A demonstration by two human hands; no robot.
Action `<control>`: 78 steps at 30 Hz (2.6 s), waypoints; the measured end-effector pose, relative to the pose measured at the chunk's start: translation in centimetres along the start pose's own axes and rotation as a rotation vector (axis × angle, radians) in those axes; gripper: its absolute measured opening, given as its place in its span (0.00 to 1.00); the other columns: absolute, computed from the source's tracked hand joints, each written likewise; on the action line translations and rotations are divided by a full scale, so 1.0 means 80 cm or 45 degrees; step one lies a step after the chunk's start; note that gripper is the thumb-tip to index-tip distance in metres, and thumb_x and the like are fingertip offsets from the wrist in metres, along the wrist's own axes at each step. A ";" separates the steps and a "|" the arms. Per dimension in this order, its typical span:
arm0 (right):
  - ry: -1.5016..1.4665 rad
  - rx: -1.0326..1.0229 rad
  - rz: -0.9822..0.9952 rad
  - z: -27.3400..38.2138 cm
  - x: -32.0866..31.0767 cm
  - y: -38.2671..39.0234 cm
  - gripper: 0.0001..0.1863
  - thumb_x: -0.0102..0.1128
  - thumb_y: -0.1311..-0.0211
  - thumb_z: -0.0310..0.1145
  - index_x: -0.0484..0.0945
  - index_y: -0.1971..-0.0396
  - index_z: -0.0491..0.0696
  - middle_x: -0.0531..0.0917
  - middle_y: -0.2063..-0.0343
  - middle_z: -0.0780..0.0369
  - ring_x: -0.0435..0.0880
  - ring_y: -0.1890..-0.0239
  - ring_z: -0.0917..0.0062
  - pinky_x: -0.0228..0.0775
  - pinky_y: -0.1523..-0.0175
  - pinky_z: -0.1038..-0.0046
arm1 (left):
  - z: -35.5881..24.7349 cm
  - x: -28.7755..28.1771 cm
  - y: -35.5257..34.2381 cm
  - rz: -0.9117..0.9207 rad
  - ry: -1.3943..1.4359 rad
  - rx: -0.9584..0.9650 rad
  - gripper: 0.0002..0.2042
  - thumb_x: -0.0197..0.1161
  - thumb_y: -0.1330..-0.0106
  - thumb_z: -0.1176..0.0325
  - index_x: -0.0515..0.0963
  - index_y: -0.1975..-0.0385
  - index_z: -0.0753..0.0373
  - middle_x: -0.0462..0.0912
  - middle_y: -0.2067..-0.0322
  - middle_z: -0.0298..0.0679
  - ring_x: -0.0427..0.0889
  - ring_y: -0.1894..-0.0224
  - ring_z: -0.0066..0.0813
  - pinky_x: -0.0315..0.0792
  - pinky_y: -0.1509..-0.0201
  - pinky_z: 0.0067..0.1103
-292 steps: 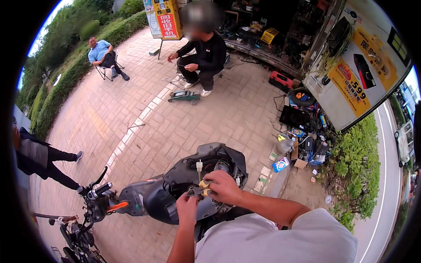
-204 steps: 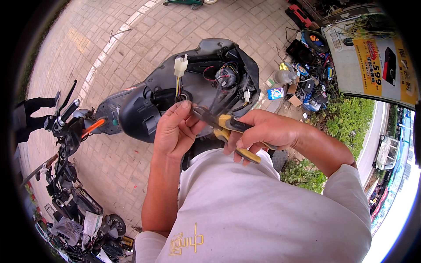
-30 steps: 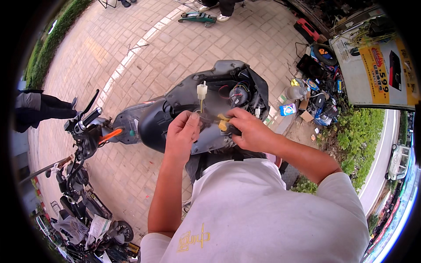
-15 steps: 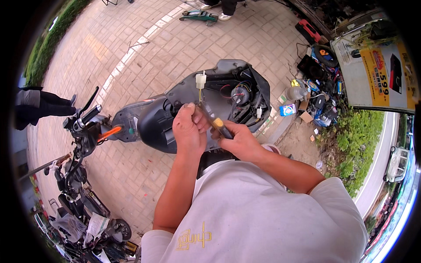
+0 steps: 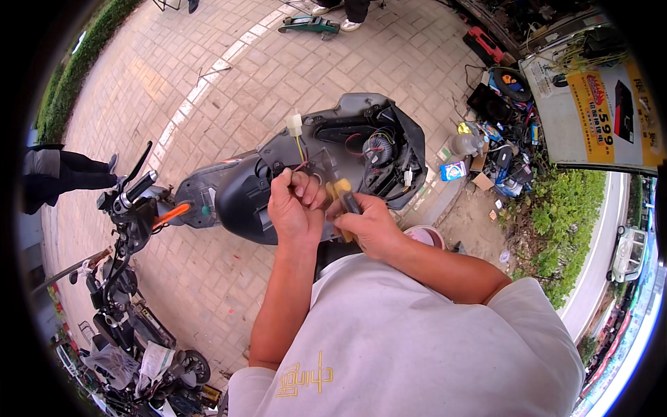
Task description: The person repairs the electrical wiring of a scooter. They use pliers to strip the insulation from wires and connect them to a connector. The person retrieves tools from a nearby workbench and works on the scooter's exposed wiring harness.
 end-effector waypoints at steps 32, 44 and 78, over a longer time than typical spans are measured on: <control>0.803 -0.116 -0.122 0.053 -0.037 -0.002 0.14 0.54 0.50 0.28 0.78 0.63 0.40 0.79 0.67 0.60 0.77 0.66 0.76 0.69 0.58 0.74 | -0.015 0.002 -0.033 0.190 -0.854 0.099 0.08 0.55 0.33 0.73 0.75 0.59 0.70 0.77 0.72 0.33 0.70 0.71 0.17 0.65 0.65 0.15; 1.592 -0.890 -0.103 0.087 -0.008 0.010 0.18 0.60 0.54 0.26 0.76 0.59 0.37 0.72 0.50 0.50 0.70 0.47 0.55 0.64 0.42 0.63 | -0.022 -0.002 -0.025 0.224 -0.579 0.067 0.03 0.56 0.34 0.73 0.74 0.66 0.65 0.75 0.71 0.36 0.70 0.69 0.24 0.65 0.62 0.22; 1.470 -0.765 0.082 0.074 0.008 -0.001 0.15 0.58 0.52 0.24 0.74 0.63 0.34 0.73 0.56 0.50 0.74 0.54 0.54 0.68 0.49 0.63 | -0.023 -0.013 -0.011 0.225 -0.291 0.088 0.05 0.59 0.36 0.75 0.75 0.62 0.67 0.79 0.68 0.38 0.74 0.69 0.24 0.67 0.63 0.18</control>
Point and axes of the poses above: each hand's wrist, its own y-axis away from the middle knuckle, its own x-axis out of the palm, z = x × y, the point moved 9 cm from there along -y, towards the middle knuckle
